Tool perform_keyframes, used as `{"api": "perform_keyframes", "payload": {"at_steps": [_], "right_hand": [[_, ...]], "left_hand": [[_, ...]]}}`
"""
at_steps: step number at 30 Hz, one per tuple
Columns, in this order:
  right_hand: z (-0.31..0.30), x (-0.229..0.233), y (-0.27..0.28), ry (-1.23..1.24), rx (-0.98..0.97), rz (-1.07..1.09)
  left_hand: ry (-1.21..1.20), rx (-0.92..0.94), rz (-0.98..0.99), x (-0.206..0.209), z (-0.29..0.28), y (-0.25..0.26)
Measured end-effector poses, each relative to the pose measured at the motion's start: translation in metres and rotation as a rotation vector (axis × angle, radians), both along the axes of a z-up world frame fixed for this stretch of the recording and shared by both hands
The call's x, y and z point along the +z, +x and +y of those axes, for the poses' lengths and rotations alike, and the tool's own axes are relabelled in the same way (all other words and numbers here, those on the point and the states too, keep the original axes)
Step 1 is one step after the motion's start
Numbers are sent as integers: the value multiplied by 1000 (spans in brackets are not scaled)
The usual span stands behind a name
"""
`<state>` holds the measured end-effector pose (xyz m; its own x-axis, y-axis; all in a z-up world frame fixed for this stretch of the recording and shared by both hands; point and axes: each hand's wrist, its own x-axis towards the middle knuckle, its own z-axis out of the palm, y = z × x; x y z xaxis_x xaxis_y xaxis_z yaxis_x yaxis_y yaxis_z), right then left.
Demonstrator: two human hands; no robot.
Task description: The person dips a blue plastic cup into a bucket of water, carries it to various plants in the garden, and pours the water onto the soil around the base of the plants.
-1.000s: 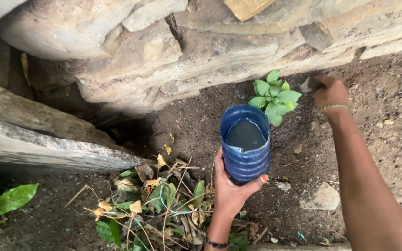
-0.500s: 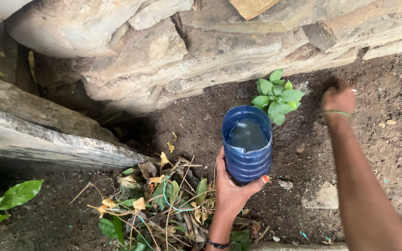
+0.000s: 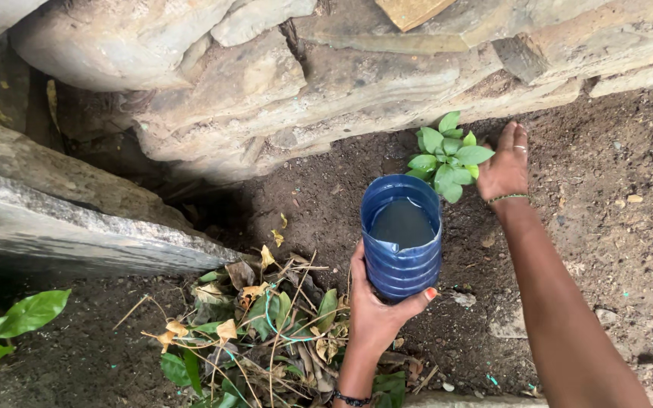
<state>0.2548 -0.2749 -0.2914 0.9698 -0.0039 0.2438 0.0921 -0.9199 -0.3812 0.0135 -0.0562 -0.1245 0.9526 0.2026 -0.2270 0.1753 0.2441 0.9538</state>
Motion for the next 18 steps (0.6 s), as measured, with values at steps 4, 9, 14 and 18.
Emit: {"api": "perform_keyframes", "payload": {"at_steps": [4,9,14,18], "right_hand": [[-16,41,-11,327,-85,266],[-18,50,-30,252,12,193],[-11,59,-41,327,-29,275],[-9,43,-50,85,91,188]], "left_hand": [[20,-6,18,1,0,0],[47,-3,5,0,-2,-1],[69,-29,23,4,-5,0],[29,-16,9,6,-4,-2]]}}
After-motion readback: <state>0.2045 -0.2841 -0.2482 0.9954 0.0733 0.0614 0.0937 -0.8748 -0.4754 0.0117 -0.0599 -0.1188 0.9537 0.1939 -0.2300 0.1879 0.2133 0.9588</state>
